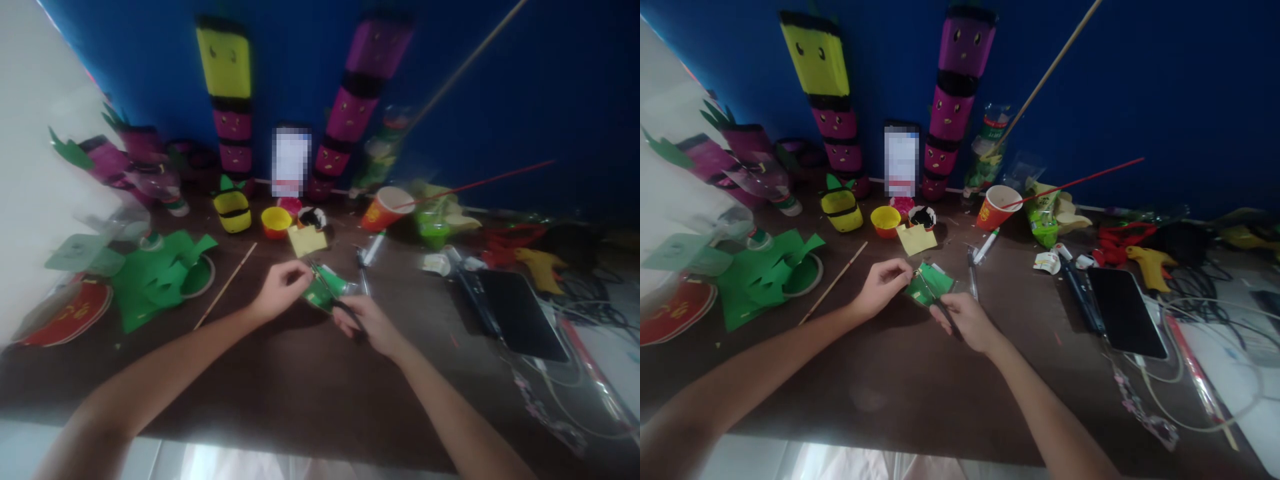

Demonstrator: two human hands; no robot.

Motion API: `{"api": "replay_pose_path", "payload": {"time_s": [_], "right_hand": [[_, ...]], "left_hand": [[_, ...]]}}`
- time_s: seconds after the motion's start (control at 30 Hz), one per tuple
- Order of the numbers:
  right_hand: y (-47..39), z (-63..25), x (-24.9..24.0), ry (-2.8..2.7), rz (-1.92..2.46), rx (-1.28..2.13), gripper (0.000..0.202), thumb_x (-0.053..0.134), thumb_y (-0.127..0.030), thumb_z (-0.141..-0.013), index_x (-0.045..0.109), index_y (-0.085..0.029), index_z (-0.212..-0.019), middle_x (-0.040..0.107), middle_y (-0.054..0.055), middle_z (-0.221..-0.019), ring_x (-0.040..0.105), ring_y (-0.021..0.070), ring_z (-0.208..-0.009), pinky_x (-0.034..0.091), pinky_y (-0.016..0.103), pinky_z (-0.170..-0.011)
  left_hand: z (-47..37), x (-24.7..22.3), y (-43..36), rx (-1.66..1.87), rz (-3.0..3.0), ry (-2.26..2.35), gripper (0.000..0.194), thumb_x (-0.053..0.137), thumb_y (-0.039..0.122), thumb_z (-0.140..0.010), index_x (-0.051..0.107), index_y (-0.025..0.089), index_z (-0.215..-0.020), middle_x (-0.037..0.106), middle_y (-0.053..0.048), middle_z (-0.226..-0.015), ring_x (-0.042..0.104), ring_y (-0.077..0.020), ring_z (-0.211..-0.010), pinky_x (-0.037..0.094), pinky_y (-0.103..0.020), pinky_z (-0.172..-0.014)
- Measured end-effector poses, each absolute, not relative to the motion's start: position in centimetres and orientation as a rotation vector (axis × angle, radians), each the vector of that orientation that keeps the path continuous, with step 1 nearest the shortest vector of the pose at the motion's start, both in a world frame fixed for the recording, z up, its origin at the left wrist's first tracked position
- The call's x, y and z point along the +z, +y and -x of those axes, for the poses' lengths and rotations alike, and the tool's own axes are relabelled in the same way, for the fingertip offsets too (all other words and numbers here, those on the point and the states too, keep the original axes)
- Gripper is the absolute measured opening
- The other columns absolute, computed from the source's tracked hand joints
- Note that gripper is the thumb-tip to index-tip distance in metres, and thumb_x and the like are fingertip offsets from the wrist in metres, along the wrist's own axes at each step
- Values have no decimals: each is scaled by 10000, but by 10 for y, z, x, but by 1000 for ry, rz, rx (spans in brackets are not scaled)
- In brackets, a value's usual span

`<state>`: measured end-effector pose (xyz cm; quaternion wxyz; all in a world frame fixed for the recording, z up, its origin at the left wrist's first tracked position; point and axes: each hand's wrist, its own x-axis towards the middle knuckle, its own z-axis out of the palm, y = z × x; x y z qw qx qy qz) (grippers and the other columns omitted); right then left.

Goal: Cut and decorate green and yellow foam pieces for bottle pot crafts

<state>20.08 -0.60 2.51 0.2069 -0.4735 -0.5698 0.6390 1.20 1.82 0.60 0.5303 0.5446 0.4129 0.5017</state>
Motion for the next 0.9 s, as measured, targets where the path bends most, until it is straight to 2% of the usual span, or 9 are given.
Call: {"api": "replay_pose_path", "payload": {"time_s": [0.5,0.9], "right_hand": [[-7,-200,24,-1565,1323,1770,347,549,-409,-734,423,-170,-515,400,-52,-420,347,55,-405,207,205,-420],[-7,-202,24,-1617,1339,1574,347,538,-420,-729,426,-175,-510,410,-42,-443,358,70,-437,228,209,-429]], "left_hand": [[-12,6,19,1206,-1295,998,115,584,195,-716,576,129,-622,530,23,-586,466,-75,-558,396,-187,-555],[-12,5,19,1227,-1251,1035,127,607,228,-718,602,131,-636,559,17,-587,480,-76,-553,410,-189,-557]]}}
